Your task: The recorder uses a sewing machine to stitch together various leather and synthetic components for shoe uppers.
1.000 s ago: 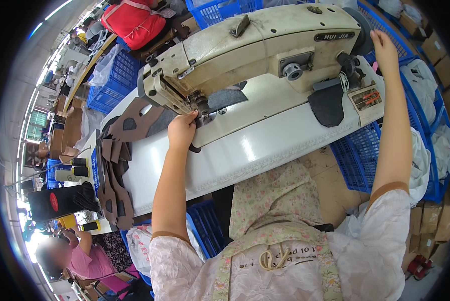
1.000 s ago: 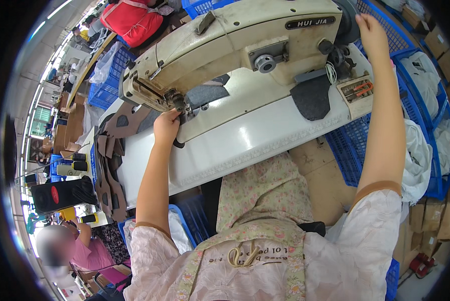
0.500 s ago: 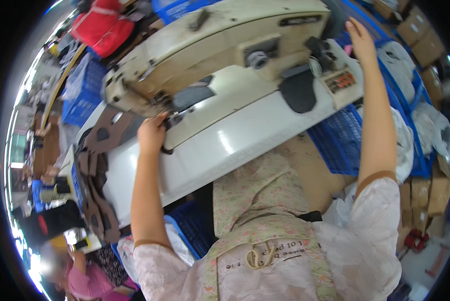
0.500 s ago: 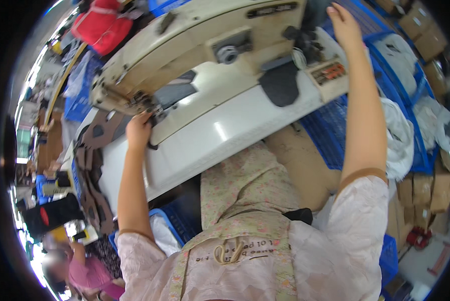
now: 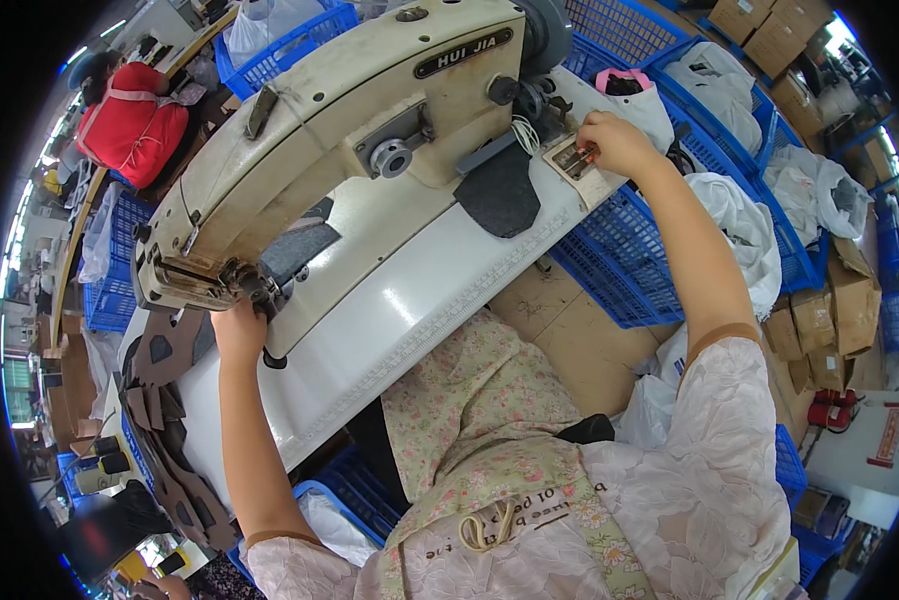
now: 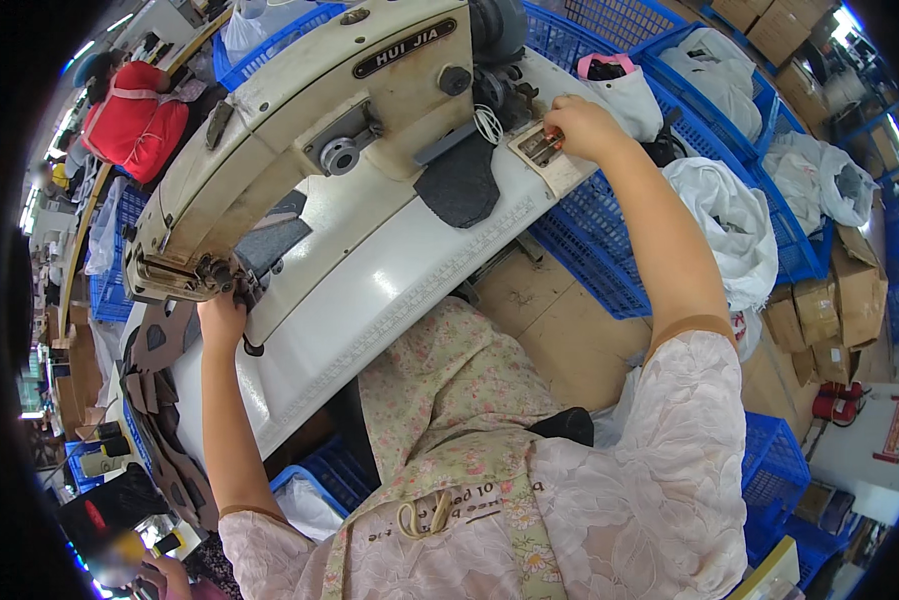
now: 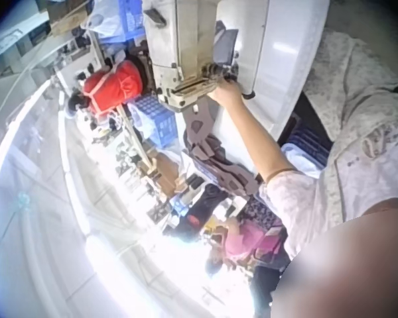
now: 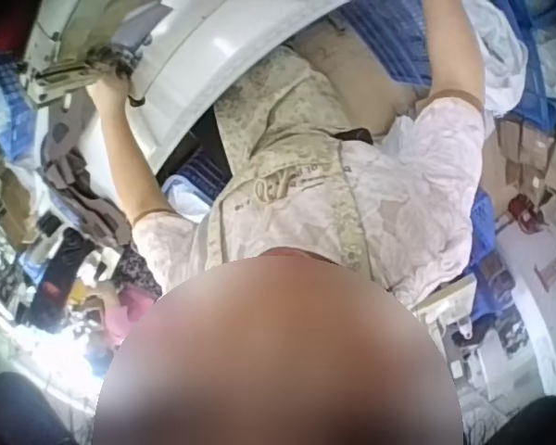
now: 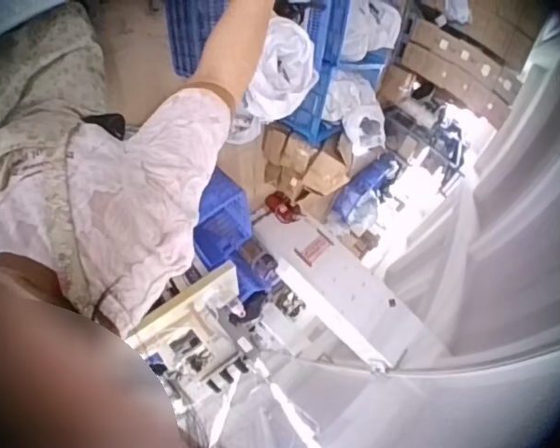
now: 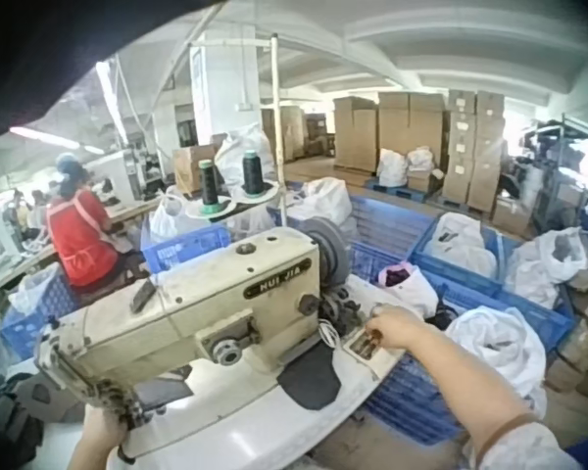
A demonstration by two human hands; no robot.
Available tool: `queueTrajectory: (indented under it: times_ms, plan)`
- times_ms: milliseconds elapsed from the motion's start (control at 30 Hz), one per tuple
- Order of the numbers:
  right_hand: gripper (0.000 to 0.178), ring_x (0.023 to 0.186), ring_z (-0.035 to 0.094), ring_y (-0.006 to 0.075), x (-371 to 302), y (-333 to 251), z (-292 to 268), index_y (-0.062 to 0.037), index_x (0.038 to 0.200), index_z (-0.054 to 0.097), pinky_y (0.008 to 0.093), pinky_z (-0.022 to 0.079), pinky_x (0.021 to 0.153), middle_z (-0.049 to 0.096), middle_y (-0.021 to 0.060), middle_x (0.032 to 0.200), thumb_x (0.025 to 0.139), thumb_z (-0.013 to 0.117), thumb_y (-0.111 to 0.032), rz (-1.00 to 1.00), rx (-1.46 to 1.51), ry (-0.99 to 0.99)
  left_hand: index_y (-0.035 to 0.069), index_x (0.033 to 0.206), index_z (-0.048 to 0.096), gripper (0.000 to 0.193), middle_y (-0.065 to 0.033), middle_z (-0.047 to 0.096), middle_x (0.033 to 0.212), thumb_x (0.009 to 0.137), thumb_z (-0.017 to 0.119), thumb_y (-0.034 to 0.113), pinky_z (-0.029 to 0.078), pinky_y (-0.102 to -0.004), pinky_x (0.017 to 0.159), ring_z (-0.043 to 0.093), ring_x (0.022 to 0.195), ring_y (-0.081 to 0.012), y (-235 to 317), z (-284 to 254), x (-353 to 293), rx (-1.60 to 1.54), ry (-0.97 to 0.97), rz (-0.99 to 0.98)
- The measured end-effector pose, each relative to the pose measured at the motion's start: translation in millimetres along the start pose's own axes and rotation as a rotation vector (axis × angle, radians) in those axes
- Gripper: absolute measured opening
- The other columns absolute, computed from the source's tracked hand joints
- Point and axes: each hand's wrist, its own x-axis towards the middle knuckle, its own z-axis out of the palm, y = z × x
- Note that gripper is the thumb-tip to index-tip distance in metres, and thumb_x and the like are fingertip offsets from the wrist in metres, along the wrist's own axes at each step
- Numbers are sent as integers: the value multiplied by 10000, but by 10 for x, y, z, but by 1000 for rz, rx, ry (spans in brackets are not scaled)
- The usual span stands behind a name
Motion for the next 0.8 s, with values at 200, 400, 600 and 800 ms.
queueTrajectory:
  times_ms: [200, 400, 600, 800]
  plan:
    - [132, 793, 642, 337, -94, 10, -162, -108, 848, 634, 437, 493, 708, 656, 141, 799, 719, 660, -96, 98, 97, 17, 54, 987, 673, 318, -222, 653, 1025, 679, 594, 64, 492, -506, 839, 611, 972, -427, -37, -64, 28, -85, -258, -164]
    - [208, 957, 662, 215, -312, -1016, -398, -48, 1107, 525, 350, 541, 812, 654, 107, 1008, 935, 606, -132, 426, 1522, 317, 86, 955, 683, 285, -162, 678, 926, 674, 657, 125, 531, -469, 726, 657, 845, -372, -112, -45, 38, 26, -135, 51]
    - [159, 558, 498, 84, -205, -2966, -230, -120, 989, 572, 225, 415, 487, 481, -48, 664, 855, 656, -104, 282, 2166, -440, 83, 818, 711, 165, -117, 686, 815, 666, 652, 111, 531, -428, 698, 670, 777, -316, -104, 51, 104, 20, 21, 17]
    - [898, 641, 571, 140, 225, -4872, -1, 51, 1506, 147, 252, 480, 603, 659, 75, 871, 891, 707, -287, -276, 1192, 201, 99, 873, 739, 245, -109, 685, 877, 717, 653, 268, 493, -389, 809, 632, 925, -304, -136, 72, 67, -125, -199, -97]
